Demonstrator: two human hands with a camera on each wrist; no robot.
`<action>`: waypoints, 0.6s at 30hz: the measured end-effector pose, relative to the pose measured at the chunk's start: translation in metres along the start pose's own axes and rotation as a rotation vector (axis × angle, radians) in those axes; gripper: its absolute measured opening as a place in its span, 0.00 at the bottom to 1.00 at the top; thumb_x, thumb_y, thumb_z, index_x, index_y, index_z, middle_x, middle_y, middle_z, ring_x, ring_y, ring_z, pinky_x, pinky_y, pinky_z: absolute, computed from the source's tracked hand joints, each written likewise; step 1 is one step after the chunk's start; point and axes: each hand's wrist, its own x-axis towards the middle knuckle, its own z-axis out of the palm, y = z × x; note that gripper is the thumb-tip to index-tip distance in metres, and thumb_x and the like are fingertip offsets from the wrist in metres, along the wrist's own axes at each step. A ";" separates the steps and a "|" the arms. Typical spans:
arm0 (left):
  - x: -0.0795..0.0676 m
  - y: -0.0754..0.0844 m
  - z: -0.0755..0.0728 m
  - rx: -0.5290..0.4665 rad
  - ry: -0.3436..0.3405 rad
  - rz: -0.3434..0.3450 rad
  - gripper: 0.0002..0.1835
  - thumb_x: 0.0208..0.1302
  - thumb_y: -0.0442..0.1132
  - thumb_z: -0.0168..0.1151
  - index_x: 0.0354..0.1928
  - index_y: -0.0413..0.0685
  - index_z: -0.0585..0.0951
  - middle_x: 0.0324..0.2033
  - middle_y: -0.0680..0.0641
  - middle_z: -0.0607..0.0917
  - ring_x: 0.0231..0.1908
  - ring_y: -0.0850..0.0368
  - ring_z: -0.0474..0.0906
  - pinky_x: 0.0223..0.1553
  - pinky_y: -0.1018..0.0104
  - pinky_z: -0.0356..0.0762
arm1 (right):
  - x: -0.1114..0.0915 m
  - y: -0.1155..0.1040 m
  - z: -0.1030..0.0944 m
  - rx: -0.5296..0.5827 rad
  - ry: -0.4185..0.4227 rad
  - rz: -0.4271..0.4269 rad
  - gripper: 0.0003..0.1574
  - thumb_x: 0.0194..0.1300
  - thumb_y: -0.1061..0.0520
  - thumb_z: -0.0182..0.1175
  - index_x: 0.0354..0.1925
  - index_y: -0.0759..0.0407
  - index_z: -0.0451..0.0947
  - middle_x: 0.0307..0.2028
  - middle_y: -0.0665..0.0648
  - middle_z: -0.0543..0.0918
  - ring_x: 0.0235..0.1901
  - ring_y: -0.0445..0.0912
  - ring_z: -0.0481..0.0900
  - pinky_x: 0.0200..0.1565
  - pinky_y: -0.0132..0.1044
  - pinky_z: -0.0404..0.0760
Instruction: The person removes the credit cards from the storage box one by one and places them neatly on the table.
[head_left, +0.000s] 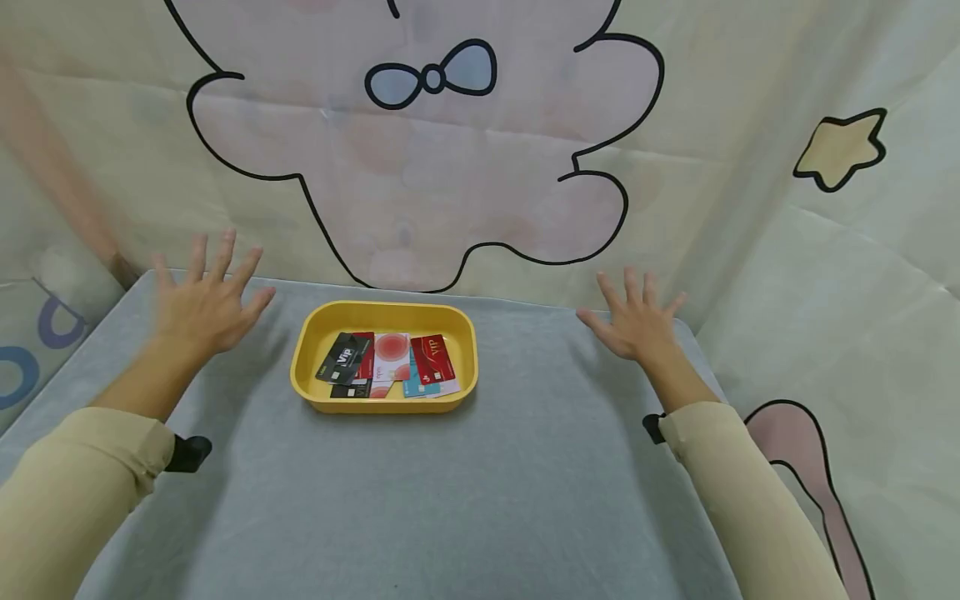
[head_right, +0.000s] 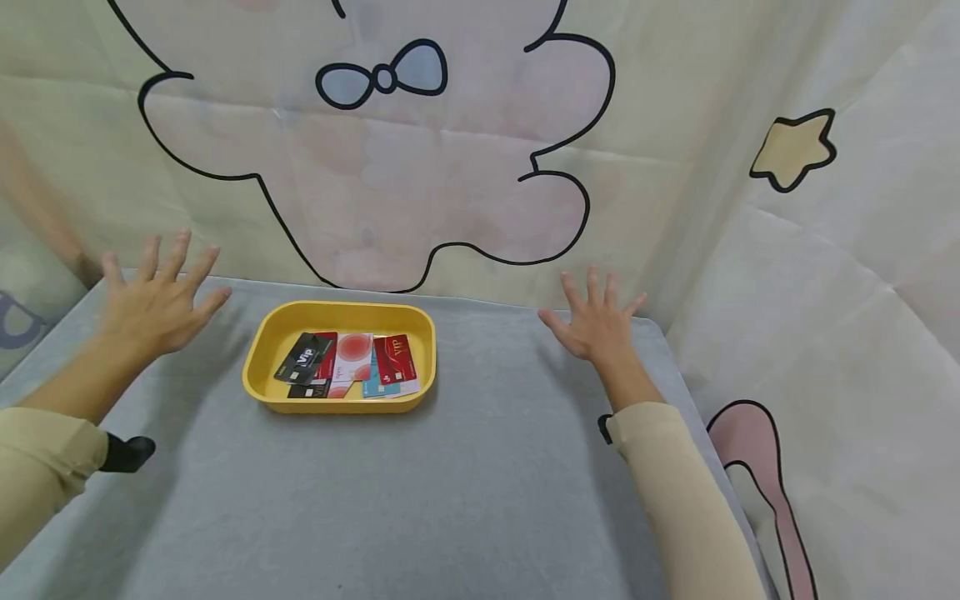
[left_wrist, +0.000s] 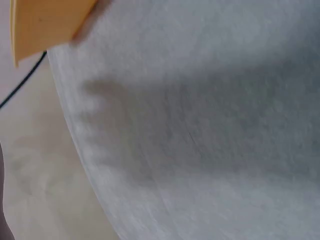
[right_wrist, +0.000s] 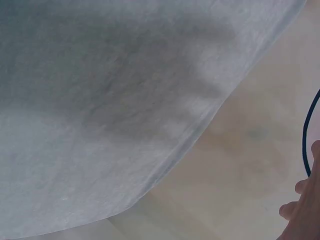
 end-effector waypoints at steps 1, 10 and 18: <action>0.001 0.004 -0.001 0.007 0.004 0.007 0.38 0.76 0.63 0.33 0.80 0.55 0.42 0.77 0.39 0.31 0.75 0.35 0.22 0.63 0.22 0.24 | 0.000 -0.002 -0.001 -0.002 0.000 -0.005 0.56 0.66 0.18 0.30 0.80 0.44 0.41 0.78 0.68 0.37 0.74 0.71 0.32 0.55 0.84 0.26; -0.004 0.038 0.006 -0.047 0.005 0.185 0.38 0.75 0.62 0.41 0.80 0.55 0.50 0.79 0.41 0.43 0.76 0.36 0.33 0.65 0.23 0.30 | 0.004 -0.029 -0.006 -0.010 -0.005 -0.164 0.51 0.70 0.22 0.34 0.80 0.42 0.41 0.78 0.65 0.41 0.76 0.65 0.37 0.65 0.76 0.34; -0.012 0.054 0.011 -0.077 -0.145 0.304 0.42 0.70 0.65 0.49 0.79 0.55 0.53 0.78 0.39 0.47 0.75 0.31 0.42 0.65 0.23 0.34 | 0.005 -0.049 -0.012 0.041 0.033 -0.286 0.49 0.71 0.24 0.38 0.80 0.41 0.44 0.79 0.62 0.42 0.76 0.63 0.44 0.66 0.73 0.38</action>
